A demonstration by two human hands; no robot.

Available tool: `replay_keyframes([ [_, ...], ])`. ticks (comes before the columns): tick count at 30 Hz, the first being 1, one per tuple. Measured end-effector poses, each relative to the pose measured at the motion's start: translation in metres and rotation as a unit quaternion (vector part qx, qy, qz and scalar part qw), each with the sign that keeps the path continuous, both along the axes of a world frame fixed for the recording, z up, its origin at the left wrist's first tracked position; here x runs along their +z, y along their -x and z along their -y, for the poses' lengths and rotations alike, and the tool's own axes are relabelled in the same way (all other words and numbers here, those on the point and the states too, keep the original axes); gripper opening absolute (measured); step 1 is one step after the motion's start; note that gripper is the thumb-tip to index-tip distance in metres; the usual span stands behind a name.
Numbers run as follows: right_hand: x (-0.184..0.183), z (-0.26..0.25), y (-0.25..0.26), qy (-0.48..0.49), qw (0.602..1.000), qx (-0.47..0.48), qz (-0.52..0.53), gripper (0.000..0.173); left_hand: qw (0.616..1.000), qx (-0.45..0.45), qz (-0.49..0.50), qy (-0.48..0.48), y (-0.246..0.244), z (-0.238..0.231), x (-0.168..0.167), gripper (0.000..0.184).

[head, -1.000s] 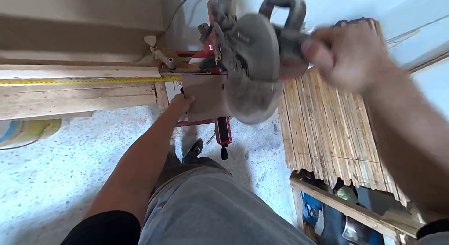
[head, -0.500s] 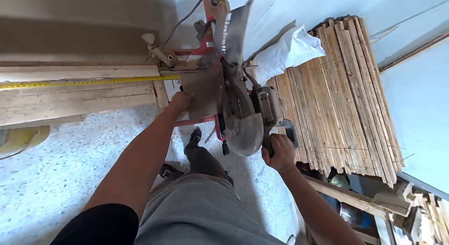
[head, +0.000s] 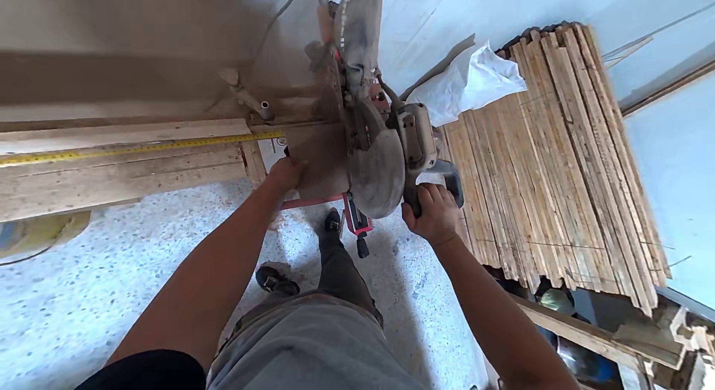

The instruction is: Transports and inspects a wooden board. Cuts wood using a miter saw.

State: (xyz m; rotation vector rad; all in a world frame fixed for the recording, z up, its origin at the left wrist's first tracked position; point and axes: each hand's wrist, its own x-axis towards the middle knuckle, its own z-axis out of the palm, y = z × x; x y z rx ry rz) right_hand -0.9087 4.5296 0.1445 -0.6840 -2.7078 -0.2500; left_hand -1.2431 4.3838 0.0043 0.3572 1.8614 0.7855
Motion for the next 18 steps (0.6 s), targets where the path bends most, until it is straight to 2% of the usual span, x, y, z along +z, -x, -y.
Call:
replay_keyframes([
  [8, 0.002, -0.032, 0.047, -0.009, 0.999, 0.005, -0.036, 0.054, 1.0, 0.006, -0.001, 0.016, -0.004, 0.002, 0.008, 0.057],
  [12, 0.012, -0.035, 0.048, 0.012, 1.0, 0.006, -0.014, 0.055, 1.0, 0.017, 0.015, 0.015, -0.014, 0.009, 0.012, 0.055],
  [15, 0.055, -0.038, 0.051, 0.035, 0.999, 0.018, -0.003, 0.06, 0.998, 0.057, 0.011, 0.004, -0.019, 0.014, 0.015, 0.052],
  [16, 0.077, -0.042, 0.051, 0.039, 0.998, 0.039, -0.026, 0.061, 0.997, 0.075, 0.016, -0.007, -0.025, 0.021, 0.013, 0.051],
  [18, 0.124, -0.065, 0.047, 0.054, 0.983, 0.11, -0.137, 0.056, 0.991, 0.121, 0.035, -0.039, -0.041, 0.04, 0.01, 0.051],
])
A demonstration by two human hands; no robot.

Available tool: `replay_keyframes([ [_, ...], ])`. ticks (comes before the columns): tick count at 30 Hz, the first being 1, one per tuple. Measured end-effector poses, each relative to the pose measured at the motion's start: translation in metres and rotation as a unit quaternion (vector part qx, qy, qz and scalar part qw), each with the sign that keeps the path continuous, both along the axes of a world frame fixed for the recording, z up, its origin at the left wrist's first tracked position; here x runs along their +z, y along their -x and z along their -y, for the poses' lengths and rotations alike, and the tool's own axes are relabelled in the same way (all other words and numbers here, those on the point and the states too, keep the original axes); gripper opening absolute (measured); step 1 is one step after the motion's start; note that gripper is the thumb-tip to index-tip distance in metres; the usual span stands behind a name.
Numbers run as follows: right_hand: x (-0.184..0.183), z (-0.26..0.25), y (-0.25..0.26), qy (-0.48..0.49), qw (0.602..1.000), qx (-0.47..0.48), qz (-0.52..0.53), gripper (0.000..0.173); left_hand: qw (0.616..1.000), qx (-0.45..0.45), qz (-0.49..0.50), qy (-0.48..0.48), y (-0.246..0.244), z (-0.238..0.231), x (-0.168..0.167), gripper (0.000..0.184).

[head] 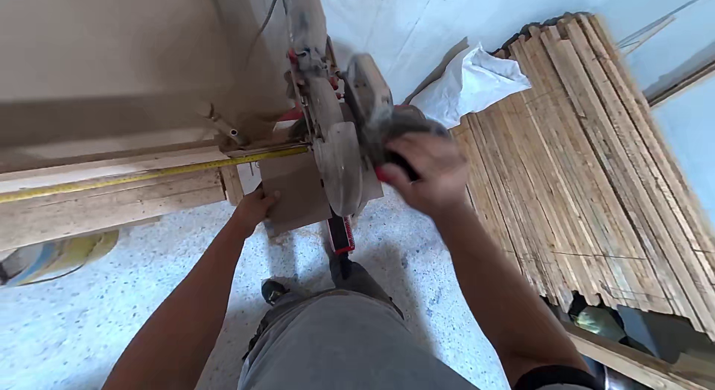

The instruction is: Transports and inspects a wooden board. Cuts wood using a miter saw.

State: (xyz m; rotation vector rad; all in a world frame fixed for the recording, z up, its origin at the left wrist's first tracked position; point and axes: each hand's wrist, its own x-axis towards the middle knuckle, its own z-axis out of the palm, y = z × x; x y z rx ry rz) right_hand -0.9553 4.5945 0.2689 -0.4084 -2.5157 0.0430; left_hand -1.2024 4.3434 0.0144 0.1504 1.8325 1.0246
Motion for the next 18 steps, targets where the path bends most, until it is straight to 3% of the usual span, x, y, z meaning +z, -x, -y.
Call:
replay_keyframes([
  [2, 0.029, -0.039, -0.015, 0.052, 0.985, 0.035, -0.158, 0.053, 0.995, 0.088, 0.028, -0.026, -0.022, 0.019, -0.001, 0.05],
  [4, 0.013, -0.074, -0.043, 0.171, 0.948, -0.044, -0.264, 0.048, 0.981, 0.178, 0.057, -0.052, -0.045, 0.039, -0.001, 0.047],
  [5, -0.011, -0.082, -0.055, 0.26, 0.923, -0.126, -0.255, 0.046, 0.972, 0.213, 0.073, -0.07, -0.056, 0.05, 0.002, 0.046],
  [7, -0.089, -0.088, -0.068, 0.452, 0.846, -0.269, -0.079, 0.054, 0.955, 0.26, 0.105, -0.097, -0.08, 0.069, 0.011, 0.042],
  [9, -0.177, -0.08, -0.062, 0.619, 0.734, -0.259, 0.105, 0.065, 0.945, 0.282, 0.123, -0.11, -0.1, 0.083, 0.025, 0.038],
  [10, -0.211, -0.071, -0.054, 0.687, 0.675, -0.231, 0.139, 0.067, 0.943, 0.288, 0.126, -0.111, -0.107, 0.086, 0.032, 0.037],
  [13, -0.265, -0.042, -0.028, 0.805, 0.557, -0.186, 0.08, 0.063, 0.938, 0.301, 0.128, -0.112, -0.125, 0.09, 0.053, 0.035],
  [15, -0.274, -0.027, -0.019, 0.819, 0.545, -0.175, 0.028, 0.06, 0.936, 0.303, 0.129, -0.127, -0.133, 0.091, 0.062, 0.034],
  [18, -0.26, 0.011, -0.033, 0.78, 0.604, -0.153, 0.066, 0.057, 0.928, 0.302, 0.135, -0.17, -0.14, 0.1, 0.076, 0.034],
])
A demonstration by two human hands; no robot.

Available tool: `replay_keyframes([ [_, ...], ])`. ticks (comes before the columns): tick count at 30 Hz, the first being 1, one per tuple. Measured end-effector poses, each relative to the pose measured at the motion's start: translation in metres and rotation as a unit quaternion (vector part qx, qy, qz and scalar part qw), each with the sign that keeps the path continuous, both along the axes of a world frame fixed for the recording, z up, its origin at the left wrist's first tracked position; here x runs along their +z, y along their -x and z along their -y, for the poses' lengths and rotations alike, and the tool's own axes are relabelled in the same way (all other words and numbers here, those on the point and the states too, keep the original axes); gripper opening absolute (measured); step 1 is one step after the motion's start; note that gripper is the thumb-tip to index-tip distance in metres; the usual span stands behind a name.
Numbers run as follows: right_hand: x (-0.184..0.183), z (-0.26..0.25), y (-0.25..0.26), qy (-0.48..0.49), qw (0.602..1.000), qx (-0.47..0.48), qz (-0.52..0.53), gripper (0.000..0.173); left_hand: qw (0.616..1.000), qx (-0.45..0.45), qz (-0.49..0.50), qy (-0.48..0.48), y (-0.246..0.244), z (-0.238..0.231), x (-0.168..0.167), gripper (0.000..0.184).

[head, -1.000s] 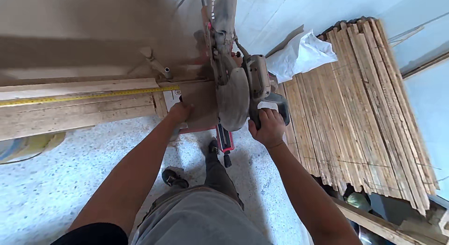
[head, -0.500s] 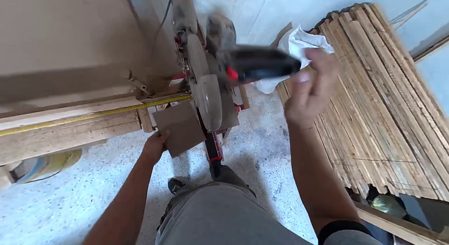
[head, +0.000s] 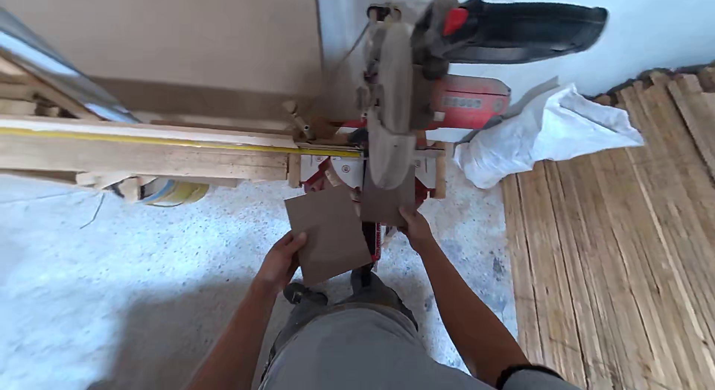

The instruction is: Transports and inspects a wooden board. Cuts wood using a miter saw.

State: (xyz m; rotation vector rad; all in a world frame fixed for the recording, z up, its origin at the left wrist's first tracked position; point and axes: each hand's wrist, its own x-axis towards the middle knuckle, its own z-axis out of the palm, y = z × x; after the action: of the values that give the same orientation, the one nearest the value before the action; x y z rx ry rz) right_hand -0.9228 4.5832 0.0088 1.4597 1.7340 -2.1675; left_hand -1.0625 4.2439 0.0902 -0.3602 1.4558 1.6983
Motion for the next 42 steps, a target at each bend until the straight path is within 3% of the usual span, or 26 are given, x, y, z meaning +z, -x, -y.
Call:
replay_keyframes([
  [4, 0.052, 0.098, -0.019, -0.048, 0.988, 0.144, -0.018, 0.046, 0.997, 0.039, -0.047, -0.037, -0.007, 0.033, 0.008, 0.034],
  [7, 0.094, 0.197, 0.002, -0.06, 0.973, 0.184, -0.127, 0.041, 0.994, 0.091, -0.062, -0.005, -0.018, 0.076, 0.02, 0.045],
  [10, 0.122, 0.267, 0.037, -0.122, 0.933, 0.272, -0.202, 0.05, 0.985, 0.164, -0.052, -0.019, -0.012, 0.145, 0.045, 0.045],
  [14, 0.181, 0.342, 0.093, -0.112, 0.848, 0.47, -0.218, 0.058, 0.968, 0.191, -0.157, -0.033, 0.0, 0.255, 0.085, 0.031],
  [16, 0.204, 0.392, 0.127, -0.079, 0.858, 0.466, -0.198, 0.073, 0.955, 0.196, -0.22, 0.034, 0.001, 0.3, 0.1, 0.038],
  [17, 0.21, 0.421, 0.143, -0.07, 0.869, 0.449, -0.196, 0.075, 0.946, 0.192, -0.25, 0.079, 0.001, 0.319, 0.106, 0.049],
  [19, 0.211, 0.478, 0.17, -0.068, 0.873, 0.439, -0.2, 0.075, 0.925, 0.189, -0.289, 0.157, 0.003, 0.358, 0.116, 0.079],
  [21, 0.205, 0.531, 0.189, -0.081, 0.865, 0.451, -0.202, 0.072, 0.91, 0.193, -0.295, 0.216, 0.009, 0.403, 0.125, 0.091],
  [26, 0.199, 0.656, 0.216, -0.093, 0.863, 0.471, -0.161, 0.044, 0.891, 0.17, -0.291, 0.304, 0.03, 0.51, 0.142, 0.085],
  [29, 0.177, 0.71, 0.251, -0.073, 0.851, 0.485, -0.189, 0.039, 0.9, 0.201, -0.311, 0.231, 0.044, 0.57, 0.132, 0.087],
  [31, 0.164, 0.749, 0.285, -0.036, 0.829, 0.512, -0.219, 0.044, 0.907, 0.231, -0.312, 0.166, 0.047, 0.615, 0.123, 0.076],
  [35, 0.158, 0.841, 0.373, 0.076, 0.798, 0.538, -0.26, 0.036, 0.897, 0.364, -0.19, 0.166, 0.043, 0.714, 0.084, 0.063],
  [38, 0.174, 0.912, 0.439, 0.125, 0.792, 0.538, -0.261, 0.03, 0.835, 0.505, -0.052, 0.214, 0.026, 0.8, 0.058, 0.058],
  [42, 0.186, 1.015, 0.517, 0.146, 0.751, 0.575, -0.291, 0.024, 0.663, 0.7, 0.01, 0.265, 0.003, 0.935, 0.047, 0.049],
])
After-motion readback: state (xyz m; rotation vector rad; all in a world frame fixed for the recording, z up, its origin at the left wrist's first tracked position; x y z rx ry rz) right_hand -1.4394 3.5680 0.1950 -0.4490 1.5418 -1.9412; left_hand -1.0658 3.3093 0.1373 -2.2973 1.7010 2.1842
